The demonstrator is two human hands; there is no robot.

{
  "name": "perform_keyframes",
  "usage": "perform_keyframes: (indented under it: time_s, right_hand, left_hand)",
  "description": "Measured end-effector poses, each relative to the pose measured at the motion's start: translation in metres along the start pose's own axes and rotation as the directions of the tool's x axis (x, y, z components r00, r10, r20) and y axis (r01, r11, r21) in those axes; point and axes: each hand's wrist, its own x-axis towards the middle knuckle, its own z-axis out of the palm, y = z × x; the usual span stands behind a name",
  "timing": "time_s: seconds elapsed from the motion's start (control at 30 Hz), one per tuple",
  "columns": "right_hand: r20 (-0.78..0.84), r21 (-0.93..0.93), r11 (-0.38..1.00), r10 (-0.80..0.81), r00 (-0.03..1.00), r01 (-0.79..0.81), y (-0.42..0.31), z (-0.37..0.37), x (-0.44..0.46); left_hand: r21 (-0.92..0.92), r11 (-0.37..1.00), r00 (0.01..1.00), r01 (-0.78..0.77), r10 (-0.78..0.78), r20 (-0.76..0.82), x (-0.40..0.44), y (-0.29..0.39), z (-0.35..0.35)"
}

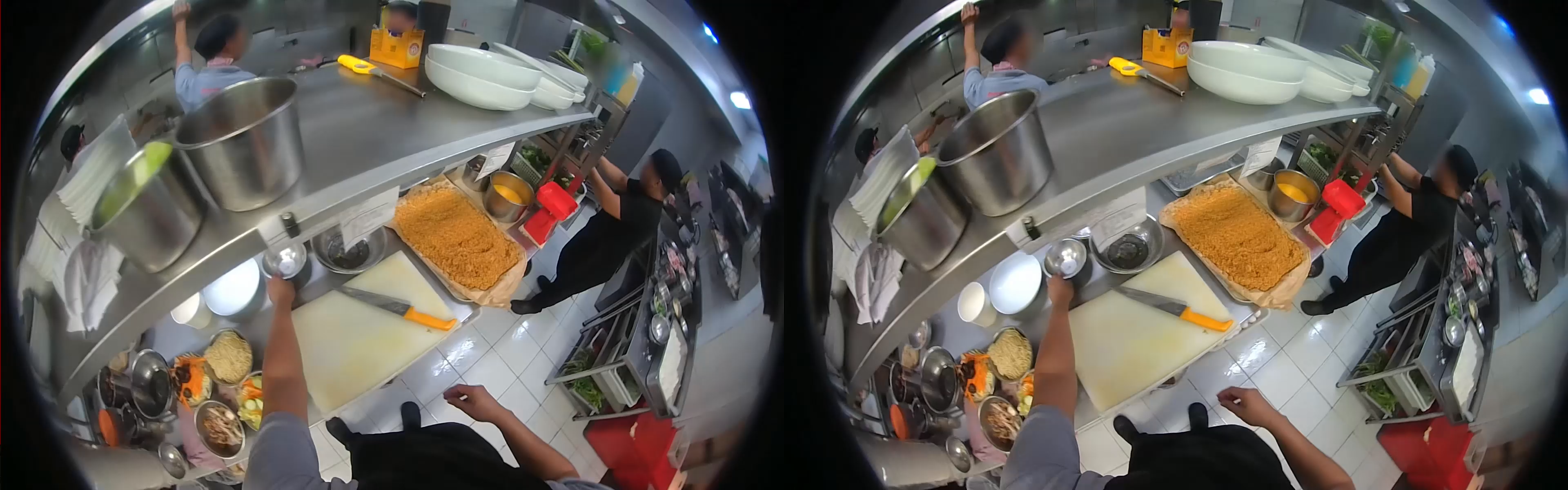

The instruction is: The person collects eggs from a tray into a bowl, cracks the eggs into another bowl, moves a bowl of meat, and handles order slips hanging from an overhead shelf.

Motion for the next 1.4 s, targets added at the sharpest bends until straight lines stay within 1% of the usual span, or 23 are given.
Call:
perform_keyframes:
  time_s: [0.03,0.1,0.2,0.27,0.3,0.37,0.5,0.57,0.7,0.73,0.8,0.83,0.87,0.9,0.97,1.03,1.07,1.1,1.17,1.23,1.3,1.33,1.4]
  right_hand:
    - [-0.028,-0.007,0.999,0.038,0.999,-0.039,0.015,-0.007,-0.013]
    - [-0.040,-0.005,0.995,0.096,0.995,-0.096,0.033,-0.024,-0.032]
    - [-0.134,-0.042,0.983,0.174,0.976,-0.181,0.041,-0.039,-0.048]
    - [-0.164,0.012,0.988,0.151,0.975,-0.151,0.042,-0.039,-0.045]
    - [-0.213,0.048,0.993,0.117,0.970,-0.109,0.039,-0.040,-0.040]
    - [-0.236,0.123,0.990,0.103,0.966,-0.075,0.038,-0.035,-0.024]
    - [-0.157,0.693,0.720,0.187,0.970,-0.027,-0.025,-0.024,0.014]
    - [-0.103,0.740,0.671,0.175,0.979,-0.042,-0.039,-0.027,0.020]
    - [-0.154,0.805,0.591,0.292,0.944,-0.052,-0.028,-0.033,0.011]
    - [-0.192,0.757,0.652,0.290,0.938,-0.046,-0.011,-0.033,0.004]
    - [-0.307,0.654,0.756,0.304,0.902,-0.032,0.029,-0.027,-0.006]
    - [-0.305,0.663,0.748,0.311,0.900,-0.034,0.047,-0.025,-0.014]
    - [-0.301,0.629,0.774,0.329,0.895,-0.074,0.060,-0.025,-0.022]
    - [-0.298,0.596,0.795,0.351,0.888,-0.114,0.075,-0.025,-0.031]
    - [-0.319,0.611,0.785,0.361,0.877,-0.102,0.101,-0.019,-0.047]
    - [-0.299,0.528,0.840,0.320,0.899,-0.124,0.124,-0.018,-0.061]
    - [-0.094,0.681,0.681,0.448,0.889,-0.270,0.107,-0.038,-0.073]
    - [-0.081,0.698,0.660,0.460,0.884,-0.279,0.121,-0.038,-0.087]
    - [-0.209,0.794,0.593,0.477,0.854,-0.136,0.151,-0.034,-0.105]
    - [-0.270,0.703,0.697,0.445,0.854,-0.141,0.205,-0.033,-0.144]
    - [-0.308,0.579,0.768,0.516,0.799,-0.273,0.229,-0.054,-0.195]
    - [-0.331,0.458,0.814,0.529,0.782,-0.357,0.237,-0.067,-0.224]
    - [-0.313,0.256,0.788,0.616,0.723,-0.560,0.265,-0.081,-0.276]
  left_hand:
    - [0.125,0.956,0.958,-0.265,0.276,-0.084,0.005,-0.019,0.008]
    - [0.090,0.927,0.894,-0.365,0.376,-0.244,-0.012,-0.013,-0.002]
    - [-0.102,0.960,0.944,-0.259,0.230,-0.235,-0.058,0.008,-0.056]
    - [-0.135,0.934,0.930,-0.331,0.299,-0.214,-0.097,0.020,-0.094]
    - [-0.298,0.895,0.936,-0.332,0.274,-0.219,-0.123,0.038,-0.114]
    - [-0.200,0.897,0.919,-0.394,0.379,-0.110,-0.163,0.060,-0.138]
    - [-0.535,0.770,0.799,-0.348,0.542,0.260,-0.243,0.085,-0.133]
    - [-0.677,0.687,0.666,-0.266,0.638,0.386,-0.290,0.102,-0.121]
    - [-0.592,0.652,0.371,-0.474,0.757,0.537,-0.350,0.113,-0.087]
    - [-0.592,0.657,0.362,-0.467,0.753,0.549,-0.365,0.117,-0.080]
    - [-0.696,0.670,0.311,-0.260,0.740,0.597,-0.389,0.126,-0.070]
    - [-0.690,0.676,0.304,-0.260,0.735,0.606,-0.401,0.127,-0.063]
    - [-0.688,0.717,0.328,0.112,0.627,0.707,-0.414,0.128,-0.054]
    - [-0.589,0.659,0.295,0.468,0.511,0.807,-0.427,0.131,-0.046]
    - [-0.488,0.718,0.289,0.496,0.394,0.873,-0.450,0.129,-0.014]
    - [-0.280,0.898,0.287,0.340,0.184,0.940,-0.465,0.104,0.038]
    - [-0.260,0.850,0.309,0.458,0.121,0.943,-0.476,0.107,0.051]
    - [-0.238,0.788,0.328,0.567,0.049,0.943,-0.486,0.108,0.063]
    - [-0.235,0.645,0.278,0.727,0.036,0.960,-0.490,0.103,0.088]
    - [-0.207,0.597,0.331,0.775,-0.105,0.938,-0.479,0.071,0.131]
    - [-0.257,0.527,0.370,0.810,-0.120,0.921,-0.459,0.040,0.168]
    - [-0.302,0.405,0.388,0.863,-0.148,0.910,-0.446,0.021,0.187]
    - [-0.359,0.341,0.428,0.869,-0.153,0.891,-0.417,0.021,0.205]
